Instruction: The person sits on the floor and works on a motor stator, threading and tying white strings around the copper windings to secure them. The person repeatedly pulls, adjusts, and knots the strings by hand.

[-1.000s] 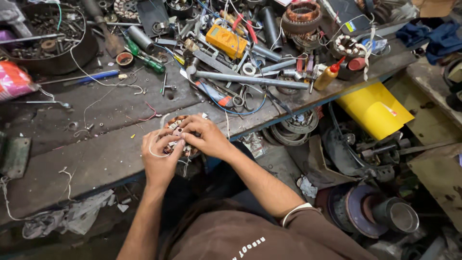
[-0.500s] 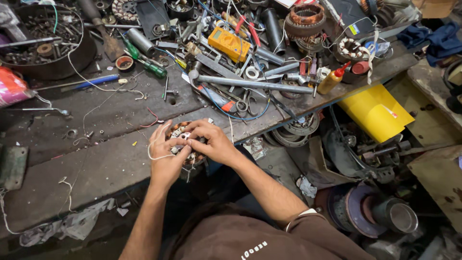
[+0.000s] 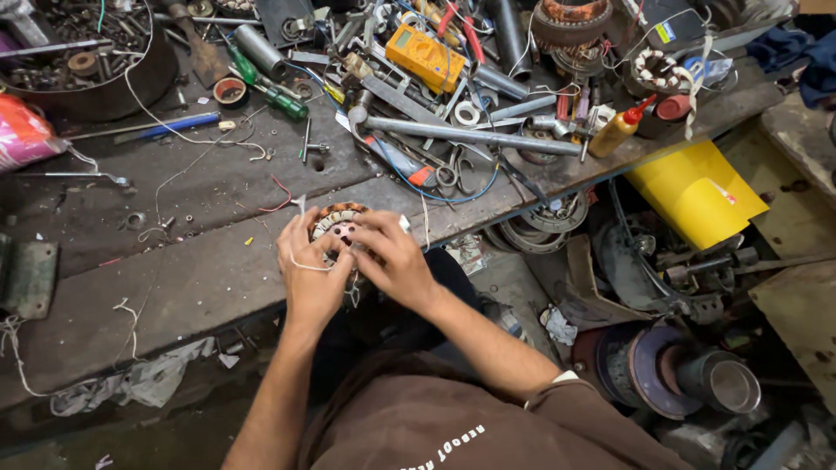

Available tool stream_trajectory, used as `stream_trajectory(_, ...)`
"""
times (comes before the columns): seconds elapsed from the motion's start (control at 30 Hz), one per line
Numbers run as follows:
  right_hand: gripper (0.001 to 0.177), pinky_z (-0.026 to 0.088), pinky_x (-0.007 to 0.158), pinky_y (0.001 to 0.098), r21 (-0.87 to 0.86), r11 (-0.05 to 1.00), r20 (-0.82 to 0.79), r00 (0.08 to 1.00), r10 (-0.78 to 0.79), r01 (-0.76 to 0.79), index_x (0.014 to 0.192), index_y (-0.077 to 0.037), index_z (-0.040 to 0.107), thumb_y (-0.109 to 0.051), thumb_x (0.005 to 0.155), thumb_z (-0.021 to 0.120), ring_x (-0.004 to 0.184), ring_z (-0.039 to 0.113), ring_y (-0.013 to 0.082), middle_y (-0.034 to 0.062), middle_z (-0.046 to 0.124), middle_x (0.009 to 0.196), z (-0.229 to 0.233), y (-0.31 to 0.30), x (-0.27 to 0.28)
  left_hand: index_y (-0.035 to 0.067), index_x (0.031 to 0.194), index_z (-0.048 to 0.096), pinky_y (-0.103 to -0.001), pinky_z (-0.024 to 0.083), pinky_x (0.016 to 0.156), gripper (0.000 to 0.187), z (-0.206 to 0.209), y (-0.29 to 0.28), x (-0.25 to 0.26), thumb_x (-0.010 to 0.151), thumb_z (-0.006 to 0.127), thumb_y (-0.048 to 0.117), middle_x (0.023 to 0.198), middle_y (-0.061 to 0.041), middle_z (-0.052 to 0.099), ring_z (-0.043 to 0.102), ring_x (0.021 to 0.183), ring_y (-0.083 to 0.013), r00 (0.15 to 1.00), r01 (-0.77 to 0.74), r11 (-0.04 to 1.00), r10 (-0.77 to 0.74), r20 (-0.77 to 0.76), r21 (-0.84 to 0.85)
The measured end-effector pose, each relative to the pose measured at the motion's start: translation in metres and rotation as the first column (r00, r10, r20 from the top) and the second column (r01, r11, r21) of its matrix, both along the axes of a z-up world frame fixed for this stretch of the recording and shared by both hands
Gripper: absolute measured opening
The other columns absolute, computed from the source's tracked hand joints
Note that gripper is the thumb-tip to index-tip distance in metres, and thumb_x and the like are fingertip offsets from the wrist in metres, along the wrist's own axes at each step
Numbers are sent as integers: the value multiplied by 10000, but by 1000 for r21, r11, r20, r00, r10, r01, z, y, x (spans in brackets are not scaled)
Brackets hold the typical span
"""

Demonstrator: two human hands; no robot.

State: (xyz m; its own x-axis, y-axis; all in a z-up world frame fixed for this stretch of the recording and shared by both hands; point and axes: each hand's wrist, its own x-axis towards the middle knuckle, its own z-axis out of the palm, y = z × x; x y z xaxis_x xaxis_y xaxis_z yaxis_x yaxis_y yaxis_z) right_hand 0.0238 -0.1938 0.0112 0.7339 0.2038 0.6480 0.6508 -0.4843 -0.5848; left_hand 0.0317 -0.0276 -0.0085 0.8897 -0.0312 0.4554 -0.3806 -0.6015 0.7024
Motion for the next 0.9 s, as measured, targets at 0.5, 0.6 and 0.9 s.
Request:
stream_trajectory(0.5,203,552,800,413,-132,984,-72,989,-127,116,1066,-54,717,-110,887,796,985,670,301,106,655,1140,-1,4,-44,65,881,756,-508,344,1165,133,5,3,-4,812,768,177,1488,-231,504,412,1390,-424,997,70,998,-70,-26,-6)
stream_trajectory(0.6,209,563,807,402,-135,985,-35,993,-112,106,1089,-56,714,-103,902,793,1010,673,305,89,664,1144,2,5,-44,64,920,767,-504,334,1171,155,4,7,1,817,781,179,1494,-237,498,411,1398,-428,994,104,995,-104,36,6)
stream_trajectory(0.9,389,536,966,424,-159,986,70,997,-35,46,1215,-49,693,-52,834,769,1161,629,353,138,658,1248,3,-7,-50,43,934,753,-492,348,1169,183,-10,11,18,866,774,212,1468,-198,535,443,1375,-388,989,143,990,-143,-30,-3)
